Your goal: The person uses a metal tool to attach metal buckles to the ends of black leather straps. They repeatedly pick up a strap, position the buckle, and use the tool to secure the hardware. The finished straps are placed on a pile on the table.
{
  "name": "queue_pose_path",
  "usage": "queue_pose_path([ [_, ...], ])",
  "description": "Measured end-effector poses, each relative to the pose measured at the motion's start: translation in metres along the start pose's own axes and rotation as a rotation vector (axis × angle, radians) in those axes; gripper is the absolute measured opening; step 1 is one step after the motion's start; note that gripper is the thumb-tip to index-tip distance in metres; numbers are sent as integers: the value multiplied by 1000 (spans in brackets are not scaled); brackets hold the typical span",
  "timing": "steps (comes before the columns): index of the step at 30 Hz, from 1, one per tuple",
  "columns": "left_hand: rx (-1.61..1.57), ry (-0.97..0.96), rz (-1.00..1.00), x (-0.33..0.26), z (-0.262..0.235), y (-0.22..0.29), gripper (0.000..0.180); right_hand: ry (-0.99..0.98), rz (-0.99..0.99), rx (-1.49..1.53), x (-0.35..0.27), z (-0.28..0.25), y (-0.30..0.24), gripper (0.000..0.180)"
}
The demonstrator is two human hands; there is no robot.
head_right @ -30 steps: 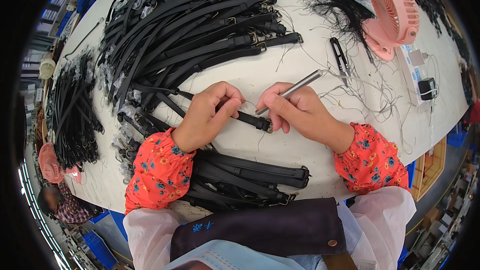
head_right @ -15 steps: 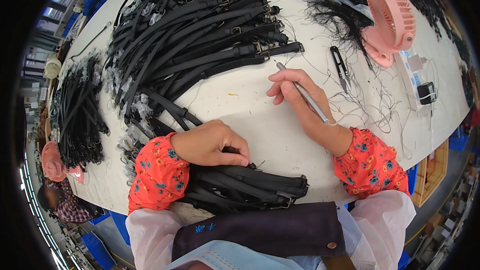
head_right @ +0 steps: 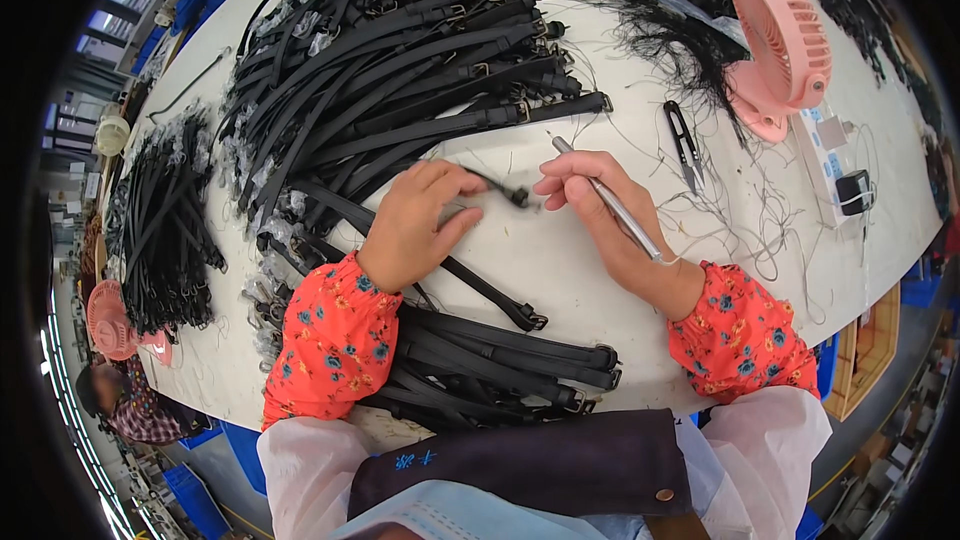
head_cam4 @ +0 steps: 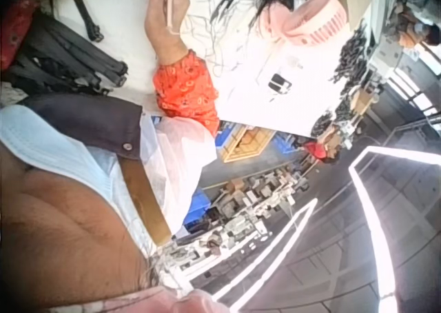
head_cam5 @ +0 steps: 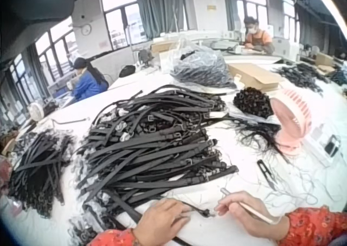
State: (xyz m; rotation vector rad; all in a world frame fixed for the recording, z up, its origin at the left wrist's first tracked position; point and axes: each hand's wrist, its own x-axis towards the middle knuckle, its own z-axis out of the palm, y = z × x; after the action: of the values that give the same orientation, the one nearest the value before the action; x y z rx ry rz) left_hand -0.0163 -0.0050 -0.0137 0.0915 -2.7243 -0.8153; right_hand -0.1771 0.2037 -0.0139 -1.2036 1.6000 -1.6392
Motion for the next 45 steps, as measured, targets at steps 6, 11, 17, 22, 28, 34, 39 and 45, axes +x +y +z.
queue_pose_path([
  [6, -208, -192, -72, -4, -8, 0, 13, -146, -121, -178, 1, -1, 1, 25],
  [11, -173, -74, 28, -8, 1, 21, 12, -283, -265, -361, 3, 5, 2, 36],
  [17, -58, 20, 46, -8, 3, 28, 19, -268, -133, -371, -4, 12, 0, 37],
  [22, -32, 127, 67, -6, 5, 18, 22, -197, 58, -312, -4, 8, -3, 26],
  [28, -290, -244, -232, -6, -7, 23, 12, -200, -170, -412, 1, 5, 6, 20],
  [34, 73, 141, 136, -3, 8, 17, 14, -194, 126, -72, -4, 3, 0, 27],
  [39, -169, 4, 39, -6, 15, 13, 17, -154, 159, 286, -2, 6, -4, 35],
  [45, -377, -174, -100, -4, -4, 17, 22, -132, 284, 382, 0, -2, -3, 29],
])
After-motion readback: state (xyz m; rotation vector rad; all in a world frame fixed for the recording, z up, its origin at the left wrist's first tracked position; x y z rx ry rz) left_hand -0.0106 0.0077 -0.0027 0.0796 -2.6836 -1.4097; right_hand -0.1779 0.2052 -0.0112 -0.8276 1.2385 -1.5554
